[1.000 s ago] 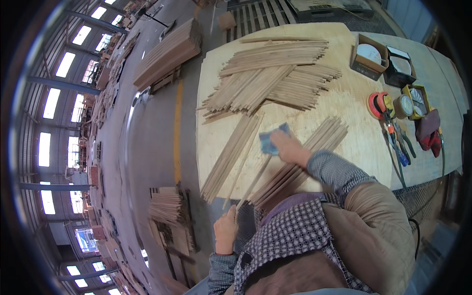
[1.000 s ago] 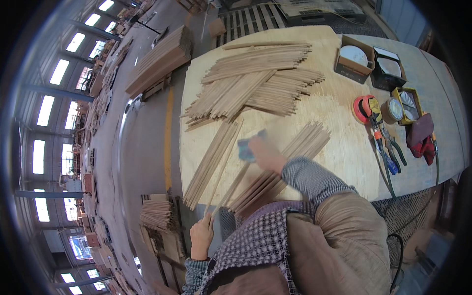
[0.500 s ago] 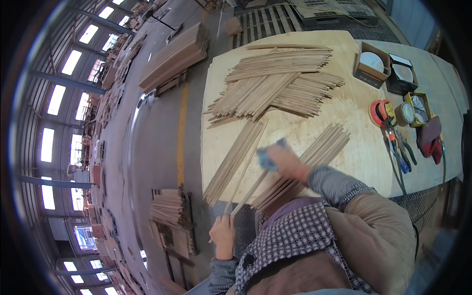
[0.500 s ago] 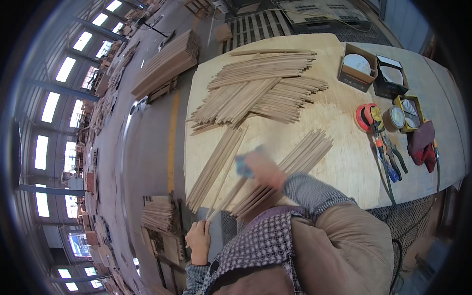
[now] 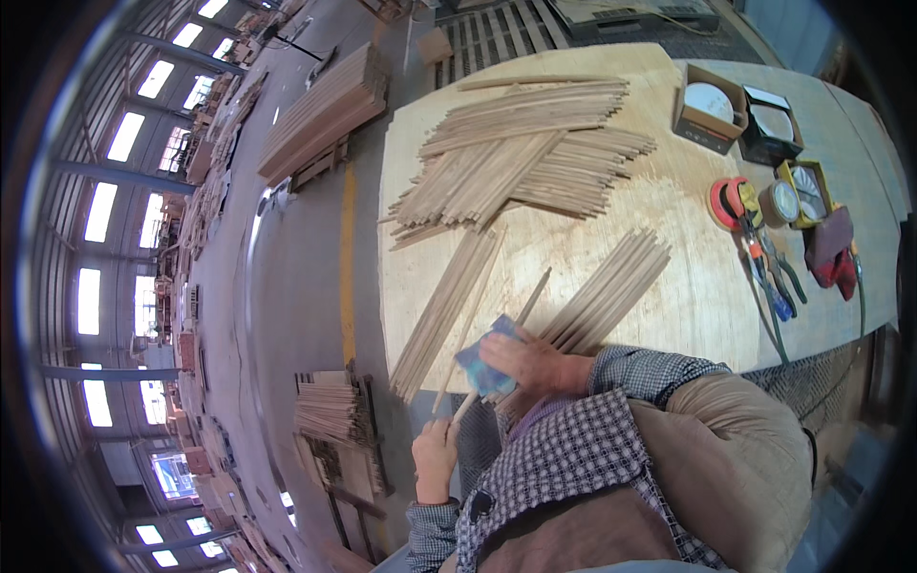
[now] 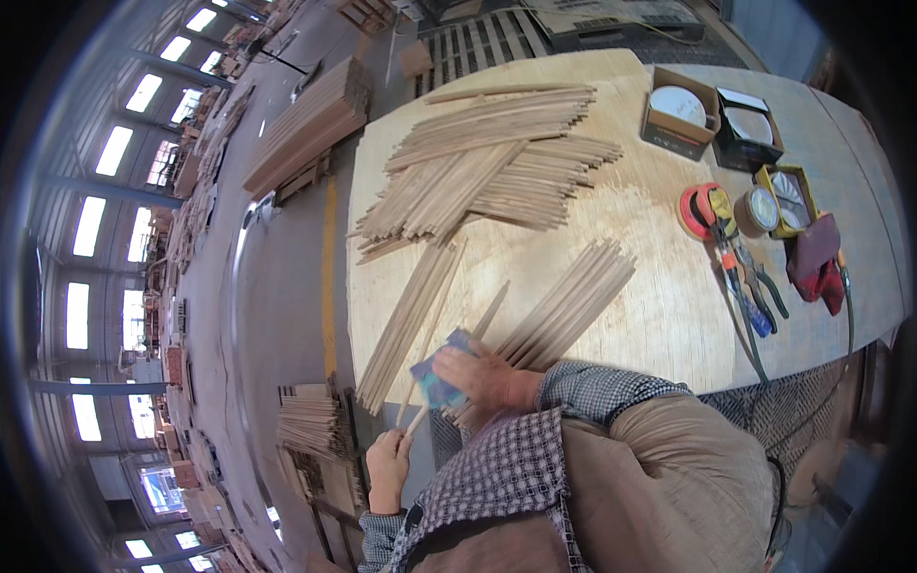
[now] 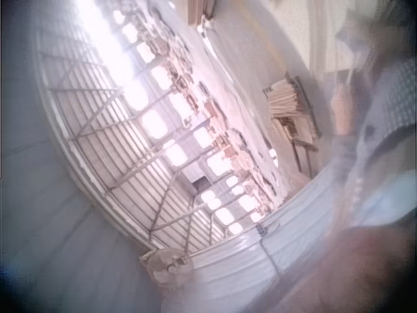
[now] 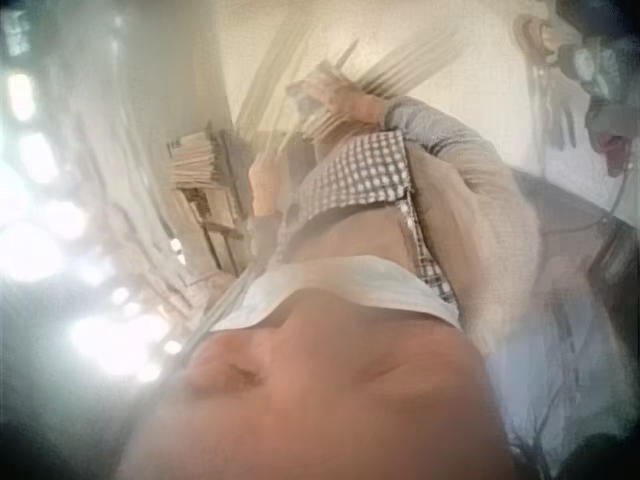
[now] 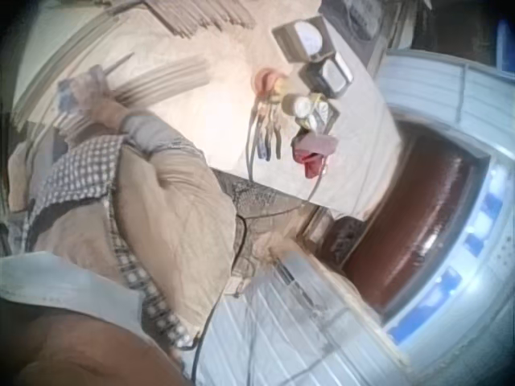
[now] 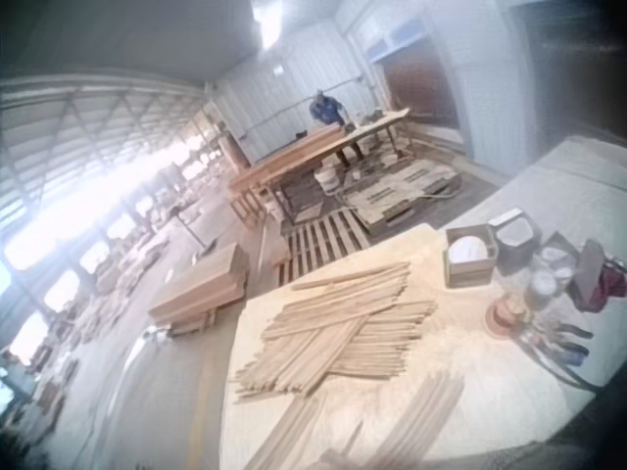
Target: The person sands thin wooden strips one by one using a piece of sandpaper on a table, occasionally moving the stack of strips.
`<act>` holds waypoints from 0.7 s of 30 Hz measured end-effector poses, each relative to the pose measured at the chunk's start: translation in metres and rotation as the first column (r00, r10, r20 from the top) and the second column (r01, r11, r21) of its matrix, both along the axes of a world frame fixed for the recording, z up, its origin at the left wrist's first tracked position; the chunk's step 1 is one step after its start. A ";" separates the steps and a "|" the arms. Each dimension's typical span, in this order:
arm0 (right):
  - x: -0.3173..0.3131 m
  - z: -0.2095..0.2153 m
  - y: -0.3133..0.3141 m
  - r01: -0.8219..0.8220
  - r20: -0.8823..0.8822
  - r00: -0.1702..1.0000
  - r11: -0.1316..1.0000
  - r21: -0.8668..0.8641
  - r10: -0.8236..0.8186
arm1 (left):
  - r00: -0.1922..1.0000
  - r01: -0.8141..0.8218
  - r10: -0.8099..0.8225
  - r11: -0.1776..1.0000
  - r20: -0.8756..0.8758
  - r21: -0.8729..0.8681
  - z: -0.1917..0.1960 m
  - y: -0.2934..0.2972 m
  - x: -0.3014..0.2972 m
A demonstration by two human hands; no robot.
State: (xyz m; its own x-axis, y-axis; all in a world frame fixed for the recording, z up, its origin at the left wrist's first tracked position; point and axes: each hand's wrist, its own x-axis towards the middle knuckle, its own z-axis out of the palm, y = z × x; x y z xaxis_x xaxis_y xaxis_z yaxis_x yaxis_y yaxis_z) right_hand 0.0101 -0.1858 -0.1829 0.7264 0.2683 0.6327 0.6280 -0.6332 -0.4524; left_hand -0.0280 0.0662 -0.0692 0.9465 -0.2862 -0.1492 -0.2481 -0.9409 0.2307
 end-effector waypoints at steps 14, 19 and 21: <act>0.007 -0.003 -0.022 0.013 -0.264 0.964 0.999 0.034 -0.004 | 0.842 -0.430 0.286 0.868 -0.458 -0.248 -0.013 -0.005 0.001; 0.061 -0.056 -0.086 0.312 -0.279 0.878 0.906 -0.285 -0.390 | 0.939 -0.233 0.168 0.953 -0.300 -0.195 -0.016 -0.015 -0.002; 0.061 -0.051 -0.078 0.340 -0.324 0.858 0.914 -0.223 -0.399 | 0.978 -0.122 0.098 0.985 -0.185 -0.123 -0.004 -0.022 0.002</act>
